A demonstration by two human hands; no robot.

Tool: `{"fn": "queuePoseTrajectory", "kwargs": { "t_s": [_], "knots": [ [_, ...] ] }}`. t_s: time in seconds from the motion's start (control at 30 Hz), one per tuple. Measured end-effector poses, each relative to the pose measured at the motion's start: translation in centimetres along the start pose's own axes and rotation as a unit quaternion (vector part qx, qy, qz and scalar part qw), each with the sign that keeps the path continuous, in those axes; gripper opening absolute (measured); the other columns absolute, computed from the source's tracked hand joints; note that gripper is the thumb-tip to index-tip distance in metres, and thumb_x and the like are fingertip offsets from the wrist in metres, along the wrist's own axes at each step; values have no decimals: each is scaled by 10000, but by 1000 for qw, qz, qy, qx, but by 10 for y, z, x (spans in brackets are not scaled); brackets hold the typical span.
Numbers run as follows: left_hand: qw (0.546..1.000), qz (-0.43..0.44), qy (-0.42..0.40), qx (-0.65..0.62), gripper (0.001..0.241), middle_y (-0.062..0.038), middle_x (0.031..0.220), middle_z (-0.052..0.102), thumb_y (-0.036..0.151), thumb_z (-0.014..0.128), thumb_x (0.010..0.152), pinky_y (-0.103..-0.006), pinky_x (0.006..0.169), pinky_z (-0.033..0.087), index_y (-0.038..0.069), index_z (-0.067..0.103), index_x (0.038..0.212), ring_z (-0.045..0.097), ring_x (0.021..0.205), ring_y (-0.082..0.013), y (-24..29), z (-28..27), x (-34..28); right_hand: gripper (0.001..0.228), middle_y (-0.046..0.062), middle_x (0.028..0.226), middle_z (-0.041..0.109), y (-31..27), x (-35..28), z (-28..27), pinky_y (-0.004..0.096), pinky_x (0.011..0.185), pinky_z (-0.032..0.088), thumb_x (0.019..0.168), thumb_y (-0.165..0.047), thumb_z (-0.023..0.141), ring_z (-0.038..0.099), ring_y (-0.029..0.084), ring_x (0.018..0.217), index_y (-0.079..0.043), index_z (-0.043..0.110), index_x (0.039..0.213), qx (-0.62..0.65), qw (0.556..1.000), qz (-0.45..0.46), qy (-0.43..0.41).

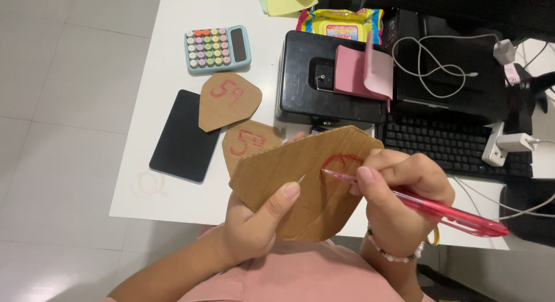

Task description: Writing numbers on pieces of cardboard using a red pen.

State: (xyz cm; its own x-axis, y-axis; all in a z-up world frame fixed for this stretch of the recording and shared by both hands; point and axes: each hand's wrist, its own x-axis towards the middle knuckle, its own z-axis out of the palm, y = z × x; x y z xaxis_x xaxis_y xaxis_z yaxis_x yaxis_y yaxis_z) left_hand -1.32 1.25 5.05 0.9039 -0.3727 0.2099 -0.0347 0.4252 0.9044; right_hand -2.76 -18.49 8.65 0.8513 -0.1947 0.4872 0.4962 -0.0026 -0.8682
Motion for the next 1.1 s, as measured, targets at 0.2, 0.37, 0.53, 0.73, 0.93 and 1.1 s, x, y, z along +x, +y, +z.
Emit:
{"fn": "queuePoseTrajectory", "kwargs": {
  "t_s": [0.2,0.37,0.53,0.73,0.93,1.1],
  "knots": [
    [992,17,47,-115,575,-207,1577,472,156,542,1112,-445,1257,405,-75,336,1596,485,1471,-274,-10,1,-4,111,138,846,698,13,14,-27,304,700,543,1000,-49,678,671,184,747,-14,573,1000,185,981,-57,-25],
    [959,49,120,-252,833,-109,1629,327,358,609,998,-507,1210,387,116,117,1626,392,1490,-291,-36,3,7,249,120,1263,611,35,13,-5,391,1035,547,1034,-99,685,649,220,1166,-60,565,1249,137,983,-53,111],
    [971,65,26,-228,895,-176,1646,344,411,681,1032,-536,1276,359,16,157,1641,360,1545,-320,-40,-12,12,471,133,1362,555,56,18,-15,376,1022,508,861,66,756,607,221,1197,-90,532,1245,93,993,33,69],
    [906,-67,-291,-299,967,-148,1619,356,476,725,927,-436,1218,324,53,203,1623,371,1504,-270,-7,-28,26,349,98,1230,628,15,78,-61,335,1011,560,853,57,763,649,206,1171,-70,627,1149,-87,970,-11,-229],
    [929,-209,-60,-300,698,-185,1487,488,450,493,1059,-499,1158,445,-39,343,1535,506,1380,-307,-44,-21,34,240,135,1163,653,-13,78,-20,375,931,545,857,-45,772,644,257,1101,-65,646,1060,-290,903,-180,-262],
    [935,-110,-96,-322,732,-180,1511,497,514,400,1064,-470,1223,412,-40,352,1540,499,1416,-299,-38,-3,26,209,174,853,730,-19,21,2,329,612,538,915,-180,735,670,201,686,-38,632,1028,129,988,-82,-16]
  ]
}}
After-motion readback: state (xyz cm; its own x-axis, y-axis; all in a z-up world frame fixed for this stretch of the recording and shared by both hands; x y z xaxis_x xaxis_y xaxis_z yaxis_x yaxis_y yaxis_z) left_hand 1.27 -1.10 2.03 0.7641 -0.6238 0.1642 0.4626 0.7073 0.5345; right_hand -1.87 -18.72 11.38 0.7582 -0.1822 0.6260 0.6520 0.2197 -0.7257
